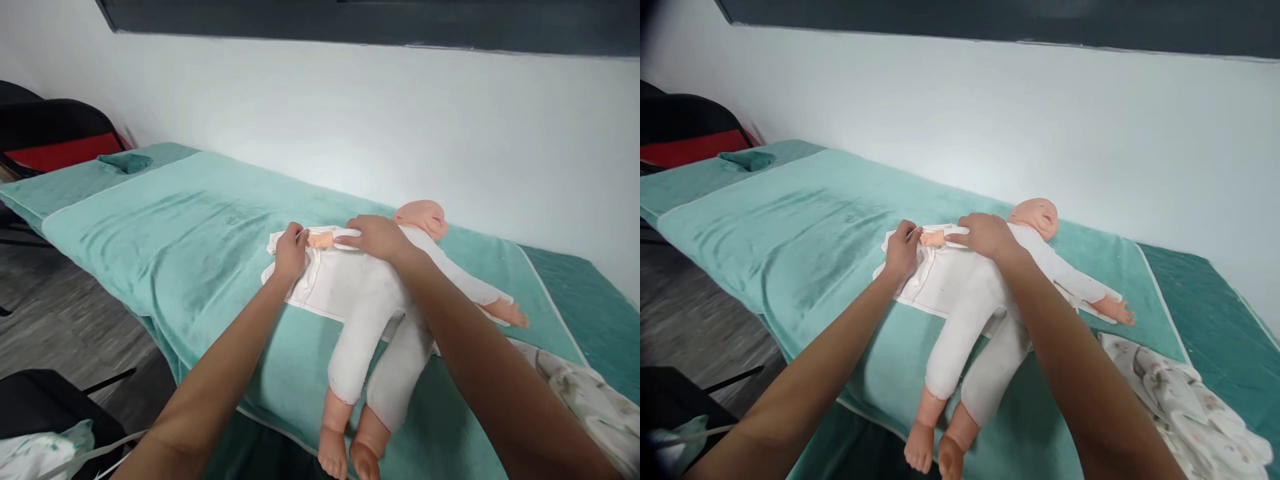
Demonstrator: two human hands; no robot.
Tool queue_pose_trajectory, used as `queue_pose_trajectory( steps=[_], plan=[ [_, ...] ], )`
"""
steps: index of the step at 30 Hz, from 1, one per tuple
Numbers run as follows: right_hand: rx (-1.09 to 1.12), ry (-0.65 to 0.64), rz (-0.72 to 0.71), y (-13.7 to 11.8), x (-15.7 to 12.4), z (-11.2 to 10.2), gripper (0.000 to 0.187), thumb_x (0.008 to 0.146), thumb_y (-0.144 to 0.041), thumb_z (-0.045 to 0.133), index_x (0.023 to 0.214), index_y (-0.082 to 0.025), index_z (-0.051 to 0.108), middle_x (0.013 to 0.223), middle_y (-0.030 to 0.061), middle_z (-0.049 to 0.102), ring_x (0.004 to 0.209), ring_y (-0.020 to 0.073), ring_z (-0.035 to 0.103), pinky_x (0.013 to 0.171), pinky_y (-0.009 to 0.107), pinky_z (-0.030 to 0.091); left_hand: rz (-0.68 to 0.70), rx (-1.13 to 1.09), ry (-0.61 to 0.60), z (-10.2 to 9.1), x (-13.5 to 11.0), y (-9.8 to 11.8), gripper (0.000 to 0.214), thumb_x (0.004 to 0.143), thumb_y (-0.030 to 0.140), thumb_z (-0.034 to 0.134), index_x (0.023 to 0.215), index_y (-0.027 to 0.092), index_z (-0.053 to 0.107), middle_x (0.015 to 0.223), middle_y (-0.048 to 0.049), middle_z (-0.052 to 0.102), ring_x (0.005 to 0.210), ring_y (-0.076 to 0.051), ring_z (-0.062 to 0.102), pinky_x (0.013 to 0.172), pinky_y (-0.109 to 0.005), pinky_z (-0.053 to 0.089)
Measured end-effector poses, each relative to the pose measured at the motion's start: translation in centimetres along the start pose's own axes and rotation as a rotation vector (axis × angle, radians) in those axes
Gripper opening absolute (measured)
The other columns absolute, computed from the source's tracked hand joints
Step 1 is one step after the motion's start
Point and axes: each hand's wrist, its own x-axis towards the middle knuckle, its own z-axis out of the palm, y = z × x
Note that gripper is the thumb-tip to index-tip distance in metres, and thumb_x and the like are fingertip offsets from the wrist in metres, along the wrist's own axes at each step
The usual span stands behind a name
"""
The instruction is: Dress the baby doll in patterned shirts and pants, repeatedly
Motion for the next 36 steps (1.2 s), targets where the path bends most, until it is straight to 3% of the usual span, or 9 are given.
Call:
queue_pose_trajectory(
  steps=[9, 14, 21, 23, 25, 27, 29, 32, 36],
  plan=[
    [-0.186, -0.069, 0.046, -2.3, 2.2, 1.1, 0.044, 0.098, -0.059, 0.047, 0.110, -0.022, 0.068, 0.110, 0.0114, 0.074, 0.099, 0.0285, 0.068, 0.076, 0.036, 0.042, 0.129, -0.121, -0.054, 0.4, -0.8, 1.5, 0.012, 0.096, 0.028, 0.054, 0.086, 0.023, 0.050, 0.076, 0.0019, 0.058, 0.073, -0.015, 0.052, 0.071, -0.028, 0.040],
    [-0.183, -0.051, 0.055, -2.6, 2.5, 1.2, 0.039, 0.098, -0.055, 0.049, 0.110, -0.022, 0.066, 0.110, 0.0117, 0.075, 0.099, 0.0291, 0.068, 0.078, 0.037, 0.045, 0.035, -0.229, -0.029, 0.5, -1.5, 2.4, 0.014, 0.097, 0.029, 0.054, 0.084, 0.023, 0.051, 0.076, 0.0020, 0.056, 0.075, -0.015, 0.052, 0.073, -0.027, 0.042],
    [-0.183, -0.026, 0.094, -2.6, 1.8, 1.4, 0.028, 0.092, -0.017, 0.050, 0.119, -0.017, 0.060, 0.106, 0.0160, 0.074, 0.097, 0.0300, 0.068, 0.082, 0.039, 0.046, -0.032, -0.500, -0.144, 2.6, -3.4, 4.8, 0.018, 0.096, 0.033, 0.056, 0.083, 0.021, 0.052, 0.078, 0.0023, 0.050, 0.073, -0.013, 0.045, 0.071, -0.026, 0.039],
    [-0.092, 0.042, 0.076, -1.9, 0.7, 0.9, 0.028, 0.092, -0.019, 0.050, 0.118, -0.020, 0.060, 0.116, 0.0141, 0.072, 0.103, 0.0296, 0.066, 0.086, 0.039, 0.047, -0.091, -0.551, -0.165, 2.6, -3.3, 4.7, 0.019, 0.096, 0.033, 0.057, 0.083, 0.021, 0.052, 0.078, 0.0025, 0.048, 0.072, -0.013, 0.044, 0.070, -0.026, 0.037],
    [0.075, 0.240, 0.084, -0.8, -1.4, 0.3, 0.029, 0.093, -0.023, 0.048, 0.119, -0.021, 0.061, 0.127, 0.0126, 0.069, 0.114, 0.0288, 0.063, 0.093, 0.039, 0.047, -0.179, -0.602, -0.197, 2.2, -3.1, 4.5, 0.020, 0.095, 0.035, 0.057, 0.083, 0.021, 0.051, 0.076, 0.0030, 0.046, 0.069, -0.012, 0.042, 0.067, -0.025, 0.036],
    [0.205, 0.507, 0.218, 0.9, -4.2, -0.4, 0.031, 0.095, -0.025, 0.043, 0.120, -0.020, 0.061, 0.129, 0.0141, 0.067, 0.119, 0.0282, 0.061, 0.098, 0.039, 0.046, -0.252, -0.645, -0.234, 1.8, -2.9, 4.2, 0.020, 0.094, 0.036, 0.058, 0.084, 0.021, 0.051, 0.075, 0.0034, 0.045, 0.066, -0.011, 0.040, 0.063, -0.024, 0.035],
    [0.202, 0.631, 0.493, 2.8, -7.2, -0.7, 0.034, 0.097, -0.032, 0.040, 0.120, -0.018, 0.062, 0.123, 0.0171, 0.068, 0.116, 0.0318, 0.063, 0.096, 0.043, 0.047, -0.274, -0.659, -0.239, 1.8, -2.7, 4.1, 0.021, 0.094, 0.038, 0.058, 0.083, 0.021, 0.052, 0.076, 0.0034, 0.046, 0.066, -0.011, 0.040, 0.062, -0.023, 0.035],
    [0.166, 0.438, 0.807, 5.3, -10.7, -0.4, 0.051, 0.097, -0.050, 0.042, 0.131, -0.016, 0.060, 0.109, 0.0195, 0.073, 0.107, 0.0409, 0.066, 0.090, 0.051, 0.048, -0.265, -0.649, -0.205, 2.2, -2.4, 4.1, 0.024, 0.094, 0.041, 0.057, 0.082, 0.021, 0.052, 0.078, 0.0026, 0.048, 0.069, -0.012, 0.044, 0.066, -0.023, 0.040],
    [0.126, 0.255, 0.866, 6.3, -12.9, 0.2, 0.065, 0.099, -0.059, 0.034, 0.143, -0.015, 0.054, 0.112, 0.0223, 0.074, 0.110, 0.0429, 0.066, 0.089, 0.052, 0.048, -0.298, -0.632, -0.194, 2.5, -1.7, 4.3, 0.028, 0.094, 0.045, 0.056, 0.081, 0.021, 0.050, 0.080, 0.0024, 0.048, 0.072, -0.012, 0.045, 0.069, -0.023, 0.041]
  ],
)
